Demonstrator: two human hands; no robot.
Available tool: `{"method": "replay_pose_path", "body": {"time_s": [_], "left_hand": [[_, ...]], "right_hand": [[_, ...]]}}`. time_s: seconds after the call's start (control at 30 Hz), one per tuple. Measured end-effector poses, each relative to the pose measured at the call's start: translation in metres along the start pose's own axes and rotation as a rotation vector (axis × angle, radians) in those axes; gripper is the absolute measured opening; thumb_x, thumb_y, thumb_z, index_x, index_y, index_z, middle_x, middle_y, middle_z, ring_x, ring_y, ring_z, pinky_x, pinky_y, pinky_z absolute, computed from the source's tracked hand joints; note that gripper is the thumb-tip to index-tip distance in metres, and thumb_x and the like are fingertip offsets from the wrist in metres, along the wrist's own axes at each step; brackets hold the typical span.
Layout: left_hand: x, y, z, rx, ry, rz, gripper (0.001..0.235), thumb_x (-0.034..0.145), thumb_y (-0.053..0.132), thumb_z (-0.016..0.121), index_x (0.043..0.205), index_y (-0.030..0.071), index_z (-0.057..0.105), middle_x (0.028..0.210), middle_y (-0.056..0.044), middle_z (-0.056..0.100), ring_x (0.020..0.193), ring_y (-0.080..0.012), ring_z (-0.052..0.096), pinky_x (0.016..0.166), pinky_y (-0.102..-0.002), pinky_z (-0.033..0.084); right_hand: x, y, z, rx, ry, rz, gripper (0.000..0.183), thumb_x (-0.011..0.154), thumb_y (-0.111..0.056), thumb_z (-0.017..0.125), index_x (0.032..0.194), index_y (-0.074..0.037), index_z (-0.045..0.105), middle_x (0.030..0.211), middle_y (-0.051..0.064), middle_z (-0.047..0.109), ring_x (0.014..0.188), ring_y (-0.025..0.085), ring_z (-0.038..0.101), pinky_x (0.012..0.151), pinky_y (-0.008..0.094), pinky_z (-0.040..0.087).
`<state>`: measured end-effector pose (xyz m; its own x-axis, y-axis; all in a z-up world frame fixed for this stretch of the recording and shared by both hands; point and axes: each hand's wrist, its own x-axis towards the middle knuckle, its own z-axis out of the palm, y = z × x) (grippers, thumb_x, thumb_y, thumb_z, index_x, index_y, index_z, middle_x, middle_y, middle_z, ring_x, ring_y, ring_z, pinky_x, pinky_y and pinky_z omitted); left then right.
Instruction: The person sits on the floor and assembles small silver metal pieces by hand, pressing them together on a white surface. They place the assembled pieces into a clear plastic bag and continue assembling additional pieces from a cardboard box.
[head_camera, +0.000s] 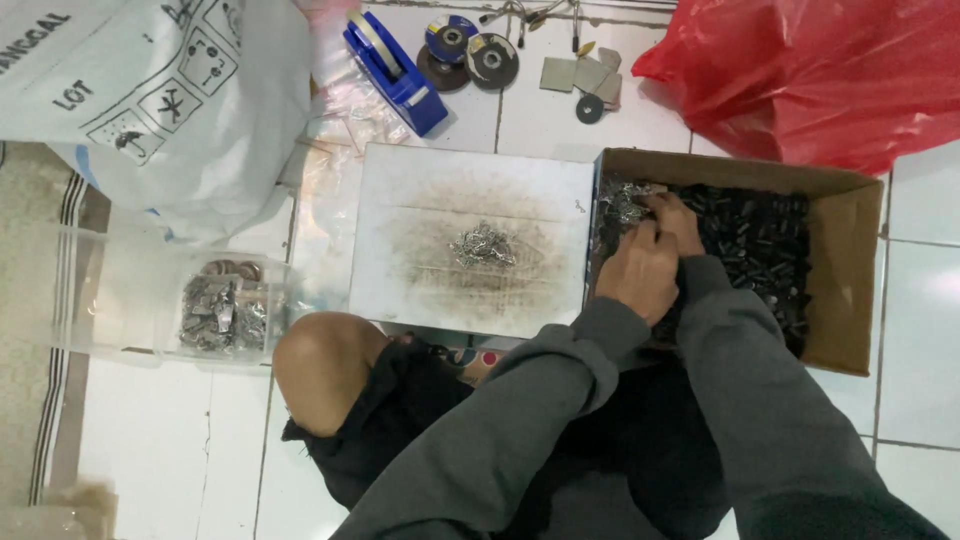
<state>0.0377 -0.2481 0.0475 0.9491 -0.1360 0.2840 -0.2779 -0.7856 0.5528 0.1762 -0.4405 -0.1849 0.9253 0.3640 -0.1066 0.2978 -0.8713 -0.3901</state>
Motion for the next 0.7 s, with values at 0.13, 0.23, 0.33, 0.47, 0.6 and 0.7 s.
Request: {"method": "replay_pose_path", "body": {"time_s": [0.13, 0.23, 0.33, 0.47, 0.6, 0.7], "left_hand": [[0.01, 0.003, 0.049, -0.283, -0.22, -0.423, 0.018, 0.085, 0.013, 0.072, 0.094, -0.002, 0.071, 0.095, -0.024, 0.07, 0.089, -0.0343, 0.071, 0.087, -0.042, 0.06], [0.008, -0.025, 0.132, -0.687, -0.049, -1.026, 0.047, 0.088, 0.016, 0.062, 0.129, -0.004, 0.05, 0.118, -0.025, 0.061, 0.112, -0.0405, 0.063, 0.098, -0.048, 0.055], [-0.006, -0.056, 0.203, -0.301, -0.548, -0.869, 0.035, 0.098, 0.017, 0.063, 0.129, 0.001, 0.062, 0.12, -0.019, 0.066, 0.104, -0.0281, 0.063, 0.099, -0.037, 0.051], [0.0, -0.032, 0.219, -1.001, 0.291, -1.585, 0.056, 0.1, 0.021, 0.043, 0.152, -0.001, 0.042, 0.149, -0.025, 0.048, 0.136, -0.0343, 0.052, 0.117, -0.04, 0.037], [-0.033, -0.094, 0.408, 0.085, -0.155, -0.986, 0.029, 0.099, 0.01, 0.053, 0.118, 0.005, 0.074, 0.119, -0.014, 0.07, 0.088, -0.0279, 0.066, 0.082, -0.044, 0.041], [-0.03, -0.085, 0.374, 0.137, -0.281, -0.948, 0.023, 0.105, 0.012, 0.057, 0.106, 0.015, 0.08, 0.108, -0.005, 0.076, 0.094, -0.0207, 0.07, 0.09, -0.031, 0.045]], "right_hand": [[-0.008, -0.075, -0.056, 0.028, -0.002, -0.074, 0.061, 0.084, -0.017, 0.077, 0.144, -0.013, 0.065, 0.133, 0.028, 0.058, 0.117, 0.051, 0.064, 0.095, 0.059, 0.059], [-0.008, -0.098, -0.085, -0.05, -0.064, -0.15, 0.054, 0.091, -0.01, 0.071, 0.145, -0.011, 0.063, 0.128, 0.026, 0.058, 0.114, 0.051, 0.065, 0.09, 0.055, 0.062], [-0.003, -0.125, -0.104, -0.104, -0.115, -0.23, 0.059, 0.088, -0.013, 0.077, 0.145, -0.009, 0.062, 0.13, 0.028, 0.057, 0.115, 0.05, 0.064, 0.087, 0.057, 0.063], [0.006, -0.109, -0.074, -0.259, -0.217, -0.149, 0.067, 0.079, -0.016, 0.083, 0.142, -0.013, 0.06, 0.137, 0.021, 0.048, 0.118, 0.047, 0.06, 0.082, 0.062, 0.063], [0.008, -0.109, -0.07, -0.304, -0.22, -0.12, 0.063, 0.076, -0.009, 0.077, 0.136, -0.017, 0.062, 0.127, 0.015, 0.045, 0.111, 0.045, 0.059, 0.068, 0.065, 0.062], [0.023, -0.056, -0.01, -0.248, -0.093, -0.273, 0.04, 0.085, -0.001, 0.065, 0.124, -0.008, 0.065, 0.117, 0.02, 0.047, 0.086, 0.045, 0.066, 0.063, 0.053, 0.063]]}}
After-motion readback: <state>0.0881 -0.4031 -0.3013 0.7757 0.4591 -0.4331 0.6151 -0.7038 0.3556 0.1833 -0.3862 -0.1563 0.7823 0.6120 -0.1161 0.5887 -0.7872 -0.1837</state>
